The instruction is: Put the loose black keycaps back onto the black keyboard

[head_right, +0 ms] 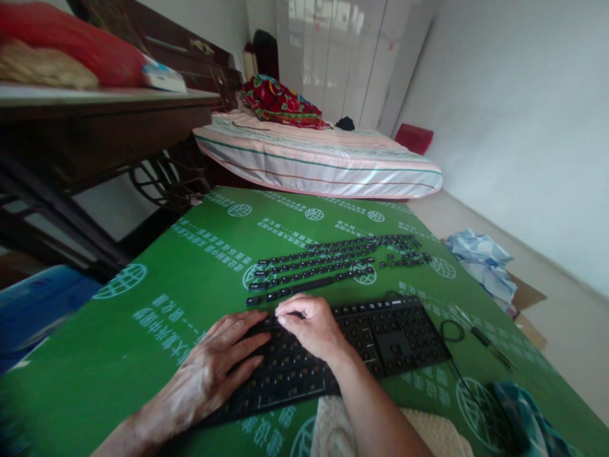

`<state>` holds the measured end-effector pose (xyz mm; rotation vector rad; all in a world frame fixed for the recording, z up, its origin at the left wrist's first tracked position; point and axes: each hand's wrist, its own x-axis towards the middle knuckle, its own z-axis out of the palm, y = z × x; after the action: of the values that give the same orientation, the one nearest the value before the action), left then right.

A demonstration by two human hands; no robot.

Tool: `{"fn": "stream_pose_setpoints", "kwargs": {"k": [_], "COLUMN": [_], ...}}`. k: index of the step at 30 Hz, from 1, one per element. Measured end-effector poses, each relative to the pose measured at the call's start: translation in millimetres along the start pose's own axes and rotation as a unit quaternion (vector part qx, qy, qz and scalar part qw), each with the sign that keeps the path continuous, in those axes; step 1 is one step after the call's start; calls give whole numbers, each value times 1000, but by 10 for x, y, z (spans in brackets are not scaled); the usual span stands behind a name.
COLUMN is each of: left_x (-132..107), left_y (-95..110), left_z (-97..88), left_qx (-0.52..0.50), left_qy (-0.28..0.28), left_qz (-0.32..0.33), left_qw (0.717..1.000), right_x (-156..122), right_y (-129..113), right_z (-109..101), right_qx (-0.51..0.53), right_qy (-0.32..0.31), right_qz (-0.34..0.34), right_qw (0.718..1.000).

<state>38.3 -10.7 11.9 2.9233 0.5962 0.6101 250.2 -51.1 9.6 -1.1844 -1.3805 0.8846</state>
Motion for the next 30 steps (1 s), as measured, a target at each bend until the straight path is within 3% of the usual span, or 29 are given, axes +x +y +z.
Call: {"fn": "stream_pose_setpoints", "kwargs": {"k": [20, 27, 30], "left_x": [18, 30, 45], "left_y": [-194, -79, 6], "left_z": [163, 58, -11], "left_qx": [-27, -21, -24], "left_qy": [47, 26, -10], "left_qz": [22, 15, 0], "left_qw": [998, 999, 1000], "right_x": [67, 21, -12], "right_y": [45, -24, -20], "right_z": [-19, -13, -11], "right_qx": [-6, -29, -35], "right_qy": [10, 5, 2], "right_qz": [-25, -21, -20], "right_qw": [1000, 999, 999]}}
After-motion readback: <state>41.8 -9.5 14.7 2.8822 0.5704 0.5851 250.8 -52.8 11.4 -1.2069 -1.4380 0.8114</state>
